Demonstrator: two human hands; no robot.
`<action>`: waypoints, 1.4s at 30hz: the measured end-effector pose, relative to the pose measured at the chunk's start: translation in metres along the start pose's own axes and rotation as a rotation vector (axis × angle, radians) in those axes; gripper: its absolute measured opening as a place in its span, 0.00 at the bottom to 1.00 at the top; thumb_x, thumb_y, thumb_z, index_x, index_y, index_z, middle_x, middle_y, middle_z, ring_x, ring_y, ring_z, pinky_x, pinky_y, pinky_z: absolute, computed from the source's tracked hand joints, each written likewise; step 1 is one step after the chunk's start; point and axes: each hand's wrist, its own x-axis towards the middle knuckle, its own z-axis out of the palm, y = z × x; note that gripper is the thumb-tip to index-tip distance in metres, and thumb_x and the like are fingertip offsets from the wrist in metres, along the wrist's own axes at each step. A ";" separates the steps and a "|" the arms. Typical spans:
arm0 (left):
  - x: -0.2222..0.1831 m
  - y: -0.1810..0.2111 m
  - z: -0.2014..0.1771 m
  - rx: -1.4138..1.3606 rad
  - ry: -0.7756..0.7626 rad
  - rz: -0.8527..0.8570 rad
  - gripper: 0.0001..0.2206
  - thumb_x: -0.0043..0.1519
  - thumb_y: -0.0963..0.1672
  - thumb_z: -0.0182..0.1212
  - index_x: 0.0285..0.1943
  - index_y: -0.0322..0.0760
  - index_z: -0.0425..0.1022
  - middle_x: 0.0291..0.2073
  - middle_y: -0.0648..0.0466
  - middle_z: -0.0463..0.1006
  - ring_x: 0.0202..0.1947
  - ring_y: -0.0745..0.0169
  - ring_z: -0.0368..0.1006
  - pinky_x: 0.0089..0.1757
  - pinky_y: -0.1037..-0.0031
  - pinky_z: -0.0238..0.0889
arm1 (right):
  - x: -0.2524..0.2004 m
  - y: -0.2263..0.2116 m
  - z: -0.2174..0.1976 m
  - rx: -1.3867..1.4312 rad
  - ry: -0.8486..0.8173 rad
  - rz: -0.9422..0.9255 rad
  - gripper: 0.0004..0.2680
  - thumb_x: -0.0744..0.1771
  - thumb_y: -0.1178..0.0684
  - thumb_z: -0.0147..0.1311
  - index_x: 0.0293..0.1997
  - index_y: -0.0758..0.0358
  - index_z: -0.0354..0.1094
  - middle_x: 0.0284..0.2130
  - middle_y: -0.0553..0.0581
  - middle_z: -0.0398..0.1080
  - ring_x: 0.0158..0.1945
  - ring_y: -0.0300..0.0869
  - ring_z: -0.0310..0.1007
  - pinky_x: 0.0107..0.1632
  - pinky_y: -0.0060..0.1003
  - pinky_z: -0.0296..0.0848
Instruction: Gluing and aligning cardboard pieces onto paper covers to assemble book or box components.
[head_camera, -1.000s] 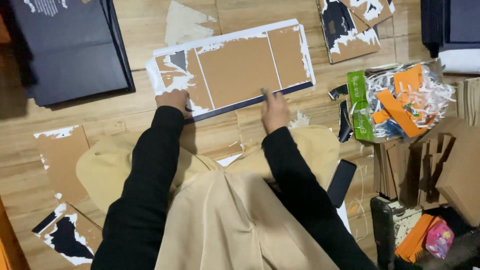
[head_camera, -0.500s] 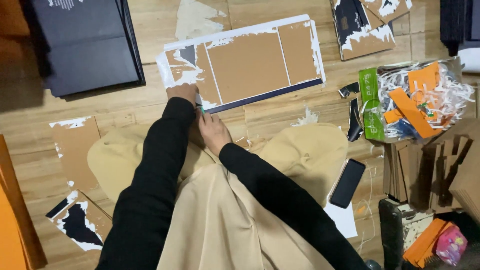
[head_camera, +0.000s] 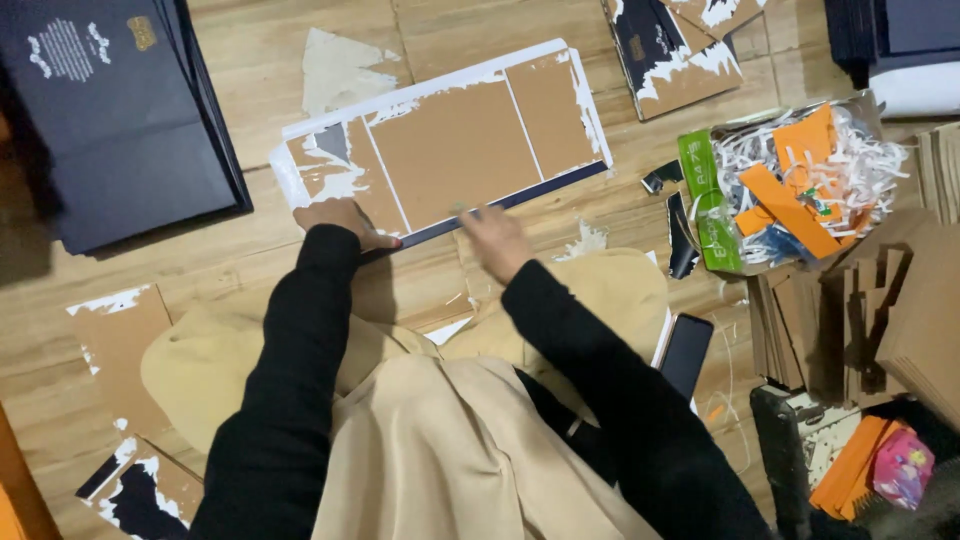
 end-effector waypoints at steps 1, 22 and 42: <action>0.012 0.005 0.007 0.003 0.000 -0.002 0.32 0.50 0.57 0.57 0.58 0.35 0.65 0.54 0.46 0.70 0.56 0.48 0.62 0.54 0.56 0.47 | -0.002 0.025 -0.006 0.003 0.001 0.001 0.15 0.61 0.56 0.48 0.52 0.51 0.57 0.35 0.56 0.63 0.37 0.47 0.66 0.36 0.40 0.67; 0.081 -0.007 0.061 -0.087 0.136 -0.121 0.29 0.38 0.57 0.69 0.44 0.40 0.73 0.40 0.52 0.76 0.47 0.49 0.69 0.48 0.54 0.50 | 0.005 -0.092 0.006 0.079 0.179 0.124 0.14 0.60 0.57 0.47 0.50 0.61 0.59 0.29 0.57 0.63 0.30 0.46 0.68 0.32 0.38 0.72; 0.091 -0.012 0.079 -0.196 0.282 -0.166 0.22 0.37 0.51 0.73 0.38 0.40 0.73 0.33 0.53 0.75 0.42 0.52 0.69 0.42 0.57 0.53 | -0.004 -0.119 0.015 -0.176 0.311 0.136 0.16 0.58 0.55 0.50 0.50 0.61 0.61 0.25 0.56 0.61 0.27 0.45 0.65 0.29 0.34 0.71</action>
